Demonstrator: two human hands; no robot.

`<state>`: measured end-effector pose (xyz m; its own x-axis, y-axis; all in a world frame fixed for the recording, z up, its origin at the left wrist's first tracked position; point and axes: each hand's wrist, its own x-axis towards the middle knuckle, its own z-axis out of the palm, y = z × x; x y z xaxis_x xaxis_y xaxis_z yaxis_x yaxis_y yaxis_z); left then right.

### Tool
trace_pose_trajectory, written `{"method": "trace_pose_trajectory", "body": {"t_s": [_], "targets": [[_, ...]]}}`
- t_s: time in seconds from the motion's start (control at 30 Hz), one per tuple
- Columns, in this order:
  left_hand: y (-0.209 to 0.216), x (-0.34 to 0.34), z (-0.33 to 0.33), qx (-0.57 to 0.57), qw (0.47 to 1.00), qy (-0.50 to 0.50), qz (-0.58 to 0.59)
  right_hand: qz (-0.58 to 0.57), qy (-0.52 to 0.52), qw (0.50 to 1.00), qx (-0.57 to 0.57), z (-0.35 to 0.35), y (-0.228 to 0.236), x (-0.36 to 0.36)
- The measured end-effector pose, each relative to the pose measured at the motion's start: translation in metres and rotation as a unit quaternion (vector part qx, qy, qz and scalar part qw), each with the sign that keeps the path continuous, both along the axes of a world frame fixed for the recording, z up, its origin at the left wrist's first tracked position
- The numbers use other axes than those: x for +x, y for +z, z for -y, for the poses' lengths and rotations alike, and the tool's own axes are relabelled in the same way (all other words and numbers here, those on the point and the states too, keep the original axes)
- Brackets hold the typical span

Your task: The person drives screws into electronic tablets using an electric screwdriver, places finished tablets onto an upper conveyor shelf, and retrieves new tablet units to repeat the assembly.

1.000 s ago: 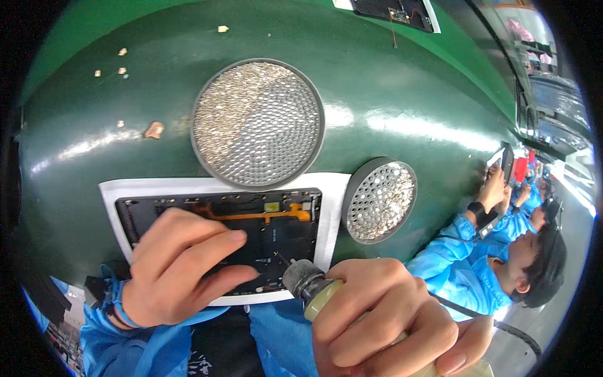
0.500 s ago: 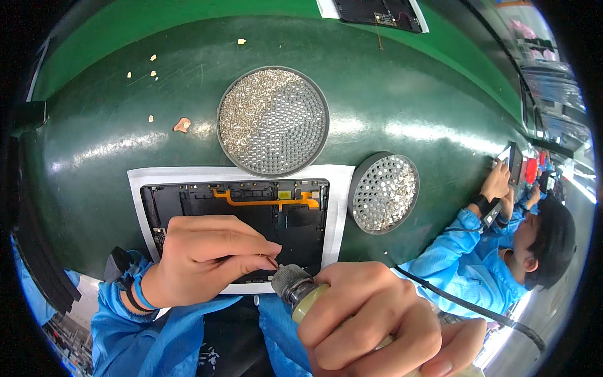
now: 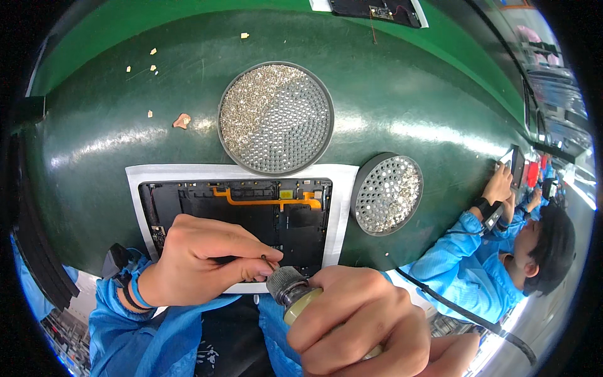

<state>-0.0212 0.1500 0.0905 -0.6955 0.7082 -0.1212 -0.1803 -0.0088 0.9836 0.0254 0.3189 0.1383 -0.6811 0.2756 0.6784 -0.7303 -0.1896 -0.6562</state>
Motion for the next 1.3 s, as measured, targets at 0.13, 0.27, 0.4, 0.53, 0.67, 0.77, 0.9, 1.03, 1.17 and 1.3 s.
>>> {"method": "trace_pose_trajectory", "body": {"t_s": [0.13,0.27,0.4,0.53,0.67,0.77,0.9,1.03,1.17,1.3], "targets": [[-0.002,0.001,0.000,-0.007,1.000,0.005,-0.007,0.003,0.000,1.000,-0.002,0.001,-0.003,0.000],[-0.003,0.004,0.000,-0.020,0.998,0.027,-0.057,0.105,0.094,0.990,0.010,-0.022,0.006,0.017],[-0.001,0.005,-0.002,-0.038,0.994,0.035,-0.098,0.123,0.106,0.987,0.013,-0.017,0.003,0.012],[0.000,0.007,-0.001,-0.054,0.992,0.023,-0.116,0.013,-0.001,0.999,0.033,-0.002,-0.002,0.000],[-0.004,0.009,0.001,-0.094,0.986,0.011,-0.138,0.031,-0.008,0.998,0.062,-0.012,-0.003,0.001],[-0.012,0.008,0.001,-0.117,0.964,0.003,-0.240,0.018,-0.082,0.993,0.088,-0.020,-0.011,-0.011],[-0.014,0.005,-0.003,-0.145,0.931,-0.053,-0.332,0.033,-0.092,0.989,0.108,-0.050,-0.029,-0.020],[-0.019,0.006,-0.005,-0.149,0.932,-0.037,-0.329,0.080,-0.068,0.983,0.148,-0.054,-0.042,-0.025],[-0.019,0.006,-0.004,-0.145,0.937,-0.041,-0.315,0.070,-0.066,0.983,0.159,-0.055,-0.049,-0.031],[-0.020,0.005,-0.006,-0.149,0.935,-0.047,-0.319,0.081,-0.082,0.984,0.136,-0.053,-0.054,-0.030]]}}
